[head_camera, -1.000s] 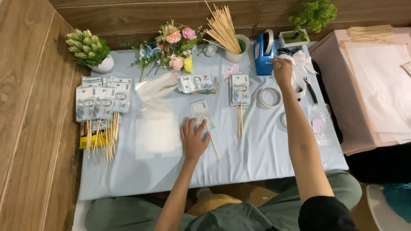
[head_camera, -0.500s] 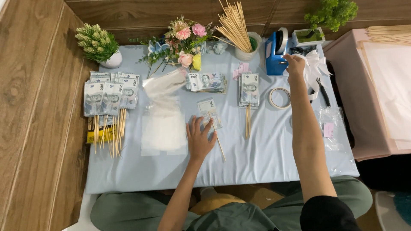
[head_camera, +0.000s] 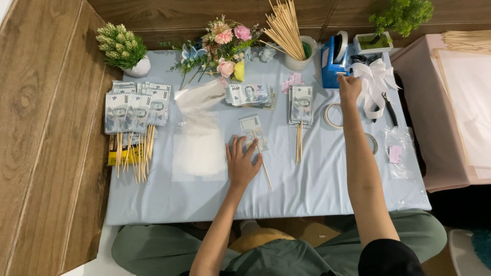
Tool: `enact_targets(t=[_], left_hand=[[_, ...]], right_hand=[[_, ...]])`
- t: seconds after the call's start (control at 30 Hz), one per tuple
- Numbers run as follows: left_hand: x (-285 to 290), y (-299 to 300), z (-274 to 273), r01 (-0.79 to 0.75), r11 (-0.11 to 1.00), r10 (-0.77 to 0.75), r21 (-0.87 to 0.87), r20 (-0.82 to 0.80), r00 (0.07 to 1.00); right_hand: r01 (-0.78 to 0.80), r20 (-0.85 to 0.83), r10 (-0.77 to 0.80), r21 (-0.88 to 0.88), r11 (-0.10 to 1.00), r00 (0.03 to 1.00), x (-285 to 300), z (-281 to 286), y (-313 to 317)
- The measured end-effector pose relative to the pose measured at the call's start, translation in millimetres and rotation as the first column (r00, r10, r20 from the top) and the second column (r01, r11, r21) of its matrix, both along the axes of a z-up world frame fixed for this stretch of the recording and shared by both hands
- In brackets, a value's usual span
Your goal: The person is attaching currency bills to wooden sticks using adhesive tape to prepare them for a money bouquet.
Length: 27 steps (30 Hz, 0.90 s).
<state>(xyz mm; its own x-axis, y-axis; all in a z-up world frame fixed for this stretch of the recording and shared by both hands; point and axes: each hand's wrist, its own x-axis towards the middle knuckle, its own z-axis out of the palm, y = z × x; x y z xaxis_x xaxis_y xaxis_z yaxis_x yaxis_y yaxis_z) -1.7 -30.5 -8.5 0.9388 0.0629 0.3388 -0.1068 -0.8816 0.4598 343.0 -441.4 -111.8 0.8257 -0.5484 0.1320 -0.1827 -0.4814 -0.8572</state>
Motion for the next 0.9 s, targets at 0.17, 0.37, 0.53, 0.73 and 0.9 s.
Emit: enact_targets(t=[0.17, 0.37, 0.53, 0.73, 0.9], left_hand=[[1, 1, 2, -0.001, 1.0, 0.001, 0.006, 0.011, 1.0], [1, 1, -5, -0.003, 1.0, 0.003, 0.016, 0.007, 1.0], [0, 1, 2, -0.003, 1.0, 0.003, 0.003, 0.013, 1.0], [-1, 1, 1, -0.003, 1.0, 0.002, 0.016, 0.027, 1.0], [0, 1, -1, -0.002, 0.999, -0.001, 0.033, 0.08, 0.997]], right_hand=[[-0.113, 0.137, 0.174, -0.368, 0.923, 0.975, -81, 98, 61], [-0.095, 0.255, 0.22, -0.424, 0.901, 0.941, -114, 110, 66], [-0.311, 0.186, 0.374, -0.296, 0.903, 0.909, -160, 136, 117], [-0.745, -0.006, 0.749, -0.103, 0.659, 0.663, -195, 122, 188], [-0.904, -0.173, 0.899, -0.226, 0.362, 0.403, -207, 114, 235]])
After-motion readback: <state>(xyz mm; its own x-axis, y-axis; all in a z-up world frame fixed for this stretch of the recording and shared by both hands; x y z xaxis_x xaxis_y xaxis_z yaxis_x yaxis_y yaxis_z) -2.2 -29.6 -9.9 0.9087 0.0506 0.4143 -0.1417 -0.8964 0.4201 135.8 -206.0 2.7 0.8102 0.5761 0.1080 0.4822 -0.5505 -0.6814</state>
